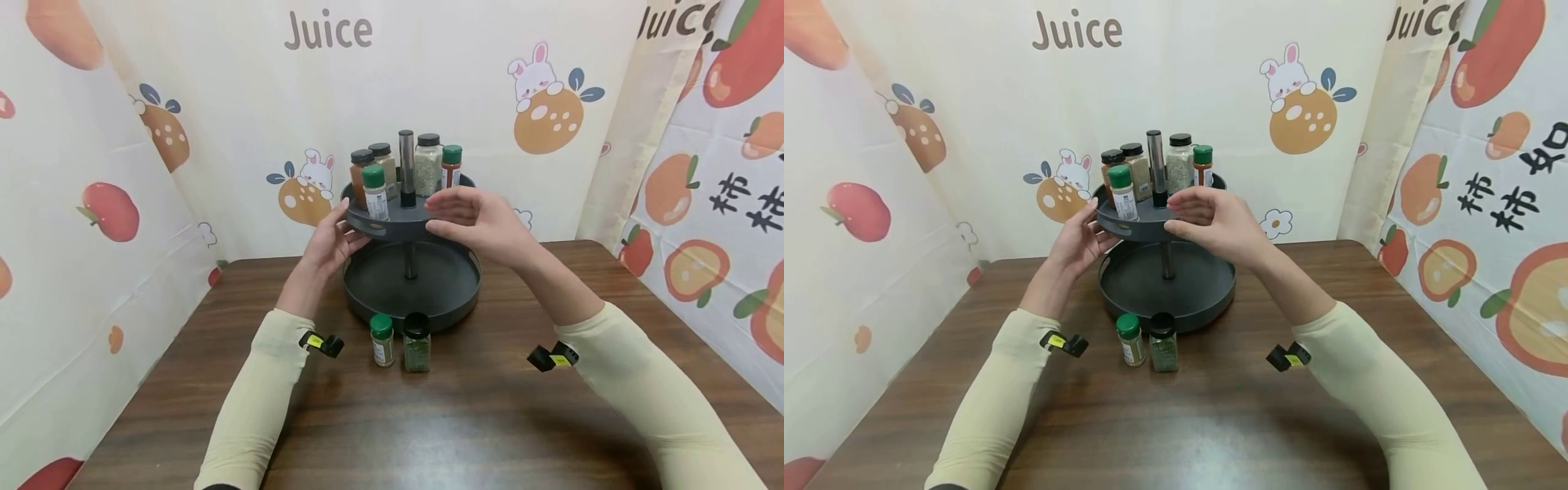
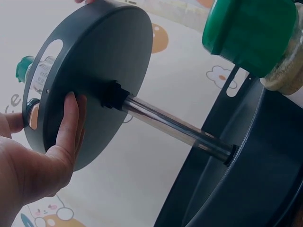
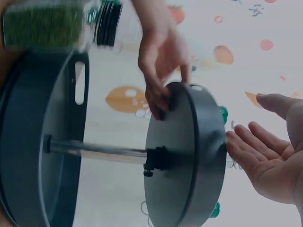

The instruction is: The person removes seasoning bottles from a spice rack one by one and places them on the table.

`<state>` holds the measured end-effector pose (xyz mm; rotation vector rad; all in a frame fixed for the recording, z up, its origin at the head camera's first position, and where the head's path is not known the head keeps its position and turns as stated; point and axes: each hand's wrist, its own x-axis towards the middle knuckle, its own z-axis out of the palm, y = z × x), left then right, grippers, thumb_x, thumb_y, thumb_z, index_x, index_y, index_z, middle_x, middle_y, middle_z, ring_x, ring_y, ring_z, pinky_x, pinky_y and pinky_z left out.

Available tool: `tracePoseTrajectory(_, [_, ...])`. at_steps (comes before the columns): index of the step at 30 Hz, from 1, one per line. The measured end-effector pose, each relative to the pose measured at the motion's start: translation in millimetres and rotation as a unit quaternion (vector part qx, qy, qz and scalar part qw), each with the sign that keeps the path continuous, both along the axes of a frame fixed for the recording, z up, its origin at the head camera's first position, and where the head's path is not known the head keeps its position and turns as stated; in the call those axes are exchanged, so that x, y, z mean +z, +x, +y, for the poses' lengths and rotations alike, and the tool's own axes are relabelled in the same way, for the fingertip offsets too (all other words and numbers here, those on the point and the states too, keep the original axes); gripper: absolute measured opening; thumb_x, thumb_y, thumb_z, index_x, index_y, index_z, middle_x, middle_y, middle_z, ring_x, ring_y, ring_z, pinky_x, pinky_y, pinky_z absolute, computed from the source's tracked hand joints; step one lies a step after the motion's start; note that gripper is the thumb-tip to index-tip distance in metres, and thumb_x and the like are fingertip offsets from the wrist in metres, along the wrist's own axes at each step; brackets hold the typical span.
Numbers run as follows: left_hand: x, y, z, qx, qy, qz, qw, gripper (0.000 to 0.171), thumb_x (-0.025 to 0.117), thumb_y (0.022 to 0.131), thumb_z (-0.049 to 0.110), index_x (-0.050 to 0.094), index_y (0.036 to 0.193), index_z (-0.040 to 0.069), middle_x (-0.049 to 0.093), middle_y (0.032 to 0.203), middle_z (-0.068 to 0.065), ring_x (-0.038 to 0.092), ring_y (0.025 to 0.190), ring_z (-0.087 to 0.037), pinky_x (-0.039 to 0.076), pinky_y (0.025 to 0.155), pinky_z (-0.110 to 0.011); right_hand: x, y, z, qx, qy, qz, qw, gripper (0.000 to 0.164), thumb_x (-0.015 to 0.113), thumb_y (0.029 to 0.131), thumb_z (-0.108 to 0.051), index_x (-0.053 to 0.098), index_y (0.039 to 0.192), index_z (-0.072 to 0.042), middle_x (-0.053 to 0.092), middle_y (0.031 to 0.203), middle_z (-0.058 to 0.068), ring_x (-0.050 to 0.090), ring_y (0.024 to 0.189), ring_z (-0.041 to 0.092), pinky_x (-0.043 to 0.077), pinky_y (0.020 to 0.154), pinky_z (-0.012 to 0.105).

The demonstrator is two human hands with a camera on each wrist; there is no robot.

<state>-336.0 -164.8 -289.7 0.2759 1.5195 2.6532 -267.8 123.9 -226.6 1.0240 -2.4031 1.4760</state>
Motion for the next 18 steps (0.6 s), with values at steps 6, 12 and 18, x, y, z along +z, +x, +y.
tracePoseTrajectory(6, [-0.5, 1.9, 2.2, -0.002, -0.006, 0.001, 1.0000, 0.067, 0.058, 0.098, 0.041, 0.032, 0.151, 0.010, 0.059, 0.115, -0.014, 0.071, 0.091, -0.025, 0.063, 0.079, -0.034, 7.9, -15.5, -10.6, -0.015, -0.007, 0.012, 1.000, 0.048, 0.075, 0.087, -0.031, 0.062, 0.127, -0.008, 0.068, 0.123, 0.006, 0.063, 0.109, 0.010, 0.056, 0.095, 0.043])
tracePoseTrajectory(12, [-1.4, 1.6, 1.7, 0.003, -0.006, 0.000, 1.0000, 0.066, 0.057, 0.099, 0.040, 0.032, 0.151, 0.009, 0.058, 0.113, -0.014, 0.072, 0.088, -0.024, 0.063, 0.077, -0.033, 18.6, -27.3, -23.2, -0.013, 0.001, 0.007, 1.000, 0.051, 0.075, 0.087, -0.029, 0.060, 0.131, -0.006, 0.067, 0.125, 0.010, 0.063, 0.110, 0.012, 0.054, 0.099, 0.042])
tracePoseTrajectory(18, [-0.6, 1.0, 0.6, 0.000, -0.002, -0.005, 1.0000, 0.068, 0.057, 0.099, 0.041, 0.029, 0.152, 0.008, 0.060, 0.112, -0.014, 0.072, 0.089, -0.025, 0.063, 0.076, -0.033, 25.3, -39.9, -34.3, -0.020, 0.020, -0.011, 1.000, 0.059, 0.076, 0.085, -0.035, 0.059, 0.135, -0.009, 0.066, 0.129, 0.008, 0.062, 0.111, 0.009, 0.054, 0.099, 0.039])
